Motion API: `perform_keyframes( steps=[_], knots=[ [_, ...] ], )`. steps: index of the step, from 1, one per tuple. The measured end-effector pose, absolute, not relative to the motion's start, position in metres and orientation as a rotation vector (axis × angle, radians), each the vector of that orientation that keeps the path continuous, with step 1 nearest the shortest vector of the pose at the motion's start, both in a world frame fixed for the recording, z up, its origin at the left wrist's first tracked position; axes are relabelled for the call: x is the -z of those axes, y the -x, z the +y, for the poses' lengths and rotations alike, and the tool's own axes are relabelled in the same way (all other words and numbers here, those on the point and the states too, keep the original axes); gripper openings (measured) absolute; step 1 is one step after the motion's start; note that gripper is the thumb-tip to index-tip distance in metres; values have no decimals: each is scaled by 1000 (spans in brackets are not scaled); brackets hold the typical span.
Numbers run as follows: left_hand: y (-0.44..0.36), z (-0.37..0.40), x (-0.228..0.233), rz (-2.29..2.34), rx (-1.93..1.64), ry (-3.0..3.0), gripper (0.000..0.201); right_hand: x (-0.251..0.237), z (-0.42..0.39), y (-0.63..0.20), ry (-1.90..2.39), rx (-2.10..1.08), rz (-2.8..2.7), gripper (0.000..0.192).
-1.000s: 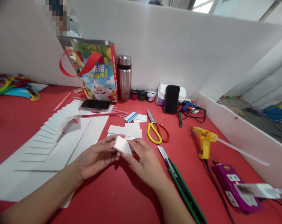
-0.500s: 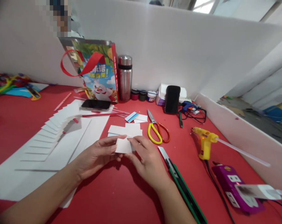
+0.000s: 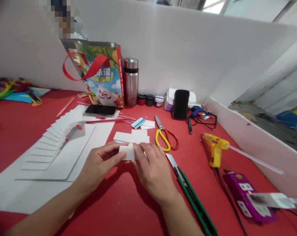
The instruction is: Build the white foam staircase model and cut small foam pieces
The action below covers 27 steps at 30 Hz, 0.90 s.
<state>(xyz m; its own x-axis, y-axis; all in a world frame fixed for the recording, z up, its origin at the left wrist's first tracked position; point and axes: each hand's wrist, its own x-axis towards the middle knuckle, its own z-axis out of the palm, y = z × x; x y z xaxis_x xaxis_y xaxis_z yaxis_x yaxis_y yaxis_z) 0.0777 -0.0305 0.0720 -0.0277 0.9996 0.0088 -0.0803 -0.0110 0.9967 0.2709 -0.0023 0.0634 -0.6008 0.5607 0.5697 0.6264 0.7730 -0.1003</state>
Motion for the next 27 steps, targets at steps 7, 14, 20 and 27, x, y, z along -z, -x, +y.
perform_keyframes(
  steps=[7, 14, 20, 27],
  knots=[
    [-75, -28, -74, 1183, -1276, -1089, 18, -59, -5, -267, 960, -70, -2222, 53],
    [-69, -20, -66, 990, -1268, -690, 24, -79, -9, -264, 1164, -1357, -1503, 31],
    [-75, -24, -65, 973, -1194, -701, 24, -80, -15, -266, 1229, -1524, -1175, 34],
    [-72, -28, -69, 1036, -1043, -900, 28, -72, -28, -283, 1267, -1715, -905, 38]
  ],
)
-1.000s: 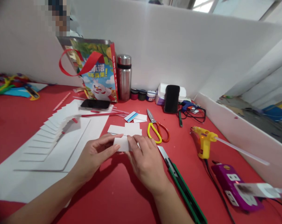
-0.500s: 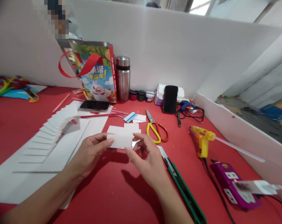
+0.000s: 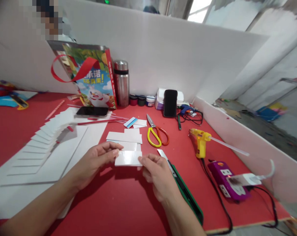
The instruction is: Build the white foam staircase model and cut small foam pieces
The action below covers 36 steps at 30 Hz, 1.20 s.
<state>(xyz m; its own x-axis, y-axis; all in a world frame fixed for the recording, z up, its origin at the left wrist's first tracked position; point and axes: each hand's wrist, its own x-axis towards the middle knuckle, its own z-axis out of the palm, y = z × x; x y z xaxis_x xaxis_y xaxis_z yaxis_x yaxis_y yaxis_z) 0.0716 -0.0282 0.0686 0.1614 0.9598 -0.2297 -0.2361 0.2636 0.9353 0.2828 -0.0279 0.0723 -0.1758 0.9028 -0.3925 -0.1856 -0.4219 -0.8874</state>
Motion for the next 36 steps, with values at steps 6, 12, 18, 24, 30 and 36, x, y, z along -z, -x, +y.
perform_keyframes(
  steps=[6, 12, 18, 24, 30, 36],
  knots=[
    [-65, -30, -81, 1160, -1060, -1283, 19, -72, -37, -292, 1365, -1731, -917, 42],
    [-80, -49, -84, 1190, -703, -1975, 8, -71, -42, -287, 1472, -1709, -1134, 37],
    [-93, -59, -76, 1256, -525, -2152, 9, -70, -38, -284, 1482, -1725, -1215, 35],
    [-96, -59, -71, 1281, -510, -2155, 8, -71, -34, -284, 1471, -1731, -1246, 32],
    [-97, -60, -67, 1309, -553, -2050, 3, -69, -32, -283, 1494, -1722, -1273, 26],
    [-97, -63, -64, 1341, -583, -2058, 4, -69, -31, -284, 1529, -1721, -1328, 23]
  ],
)
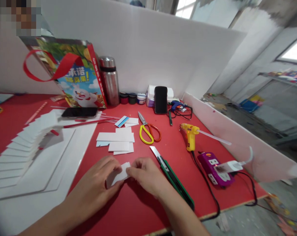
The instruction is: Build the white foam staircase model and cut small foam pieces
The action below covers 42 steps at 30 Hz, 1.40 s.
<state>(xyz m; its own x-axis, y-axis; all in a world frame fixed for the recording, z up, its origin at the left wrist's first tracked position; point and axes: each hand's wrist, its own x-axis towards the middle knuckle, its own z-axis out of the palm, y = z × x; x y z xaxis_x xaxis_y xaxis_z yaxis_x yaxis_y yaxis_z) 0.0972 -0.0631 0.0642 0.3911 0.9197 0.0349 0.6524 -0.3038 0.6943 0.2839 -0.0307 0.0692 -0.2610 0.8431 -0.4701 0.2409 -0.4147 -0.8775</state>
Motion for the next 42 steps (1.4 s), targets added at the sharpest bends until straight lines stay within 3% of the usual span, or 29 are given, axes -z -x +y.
perform_keyframes(
  steps=[4, 15, 19, 25, 33, 38, 42],
  knots=[
    [-98, -62, -63, 1339, -572, -2088, 3, -73, -31, -287, 1568, -1559, -1577, 28],
    [-106, -65, -57, 1358, -490, -2200, 11, -99, -57, -353, 2000, -411, -2004, 31],
    [-107, -68, -50, 1365, -591, -2207, 10, -91, -61, -375, 2088, -189, -2132, 26],
    [-113, -69, -44, 1396, -668, -2276, 11, -87, -57, -370, 2225, -352, -2264, 9],
    [-113, -70, -45, 1368, -657, -2345, 17, -95, -58, -367, 2255, -516, -2339, 6],
    [-113, -70, -42, 1354, -699, -2371, 21, -107, -71, -352, 1868, -905, -2379, 19],
    [-116, -70, -40, 1383, -715, -2357, 24, -114, -71, -332, 1871, -855, -2478, 26]
  ],
)
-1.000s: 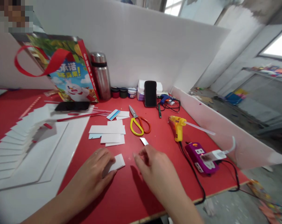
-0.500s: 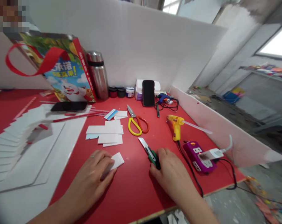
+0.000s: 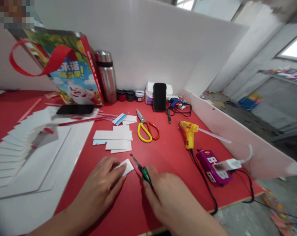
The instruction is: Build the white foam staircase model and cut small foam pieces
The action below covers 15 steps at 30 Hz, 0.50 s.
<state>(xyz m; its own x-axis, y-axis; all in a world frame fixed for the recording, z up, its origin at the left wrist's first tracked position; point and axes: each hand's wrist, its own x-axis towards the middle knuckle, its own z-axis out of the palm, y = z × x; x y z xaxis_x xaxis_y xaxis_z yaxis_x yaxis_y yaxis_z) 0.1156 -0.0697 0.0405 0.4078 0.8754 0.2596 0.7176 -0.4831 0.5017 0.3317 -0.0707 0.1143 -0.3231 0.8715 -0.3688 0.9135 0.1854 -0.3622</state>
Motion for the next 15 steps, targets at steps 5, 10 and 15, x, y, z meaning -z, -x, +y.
perform_keyframes(
  steps=[5, 10, 15],
  knots=[
    [-118, -70, -40, 1404, -687, -2358, 24, -117, -61, -316, -1739, 699, 2309, 27],
    [-118, -70, -40, 1404, -684, -2376, 24, -116, -57, -310, -1684, 608, 2298, 32],
    [-118, -69, -40, 1402, -684, -2379, 24, -116, -56, -307, -1661, 553, 2309, 38]
  ],
)
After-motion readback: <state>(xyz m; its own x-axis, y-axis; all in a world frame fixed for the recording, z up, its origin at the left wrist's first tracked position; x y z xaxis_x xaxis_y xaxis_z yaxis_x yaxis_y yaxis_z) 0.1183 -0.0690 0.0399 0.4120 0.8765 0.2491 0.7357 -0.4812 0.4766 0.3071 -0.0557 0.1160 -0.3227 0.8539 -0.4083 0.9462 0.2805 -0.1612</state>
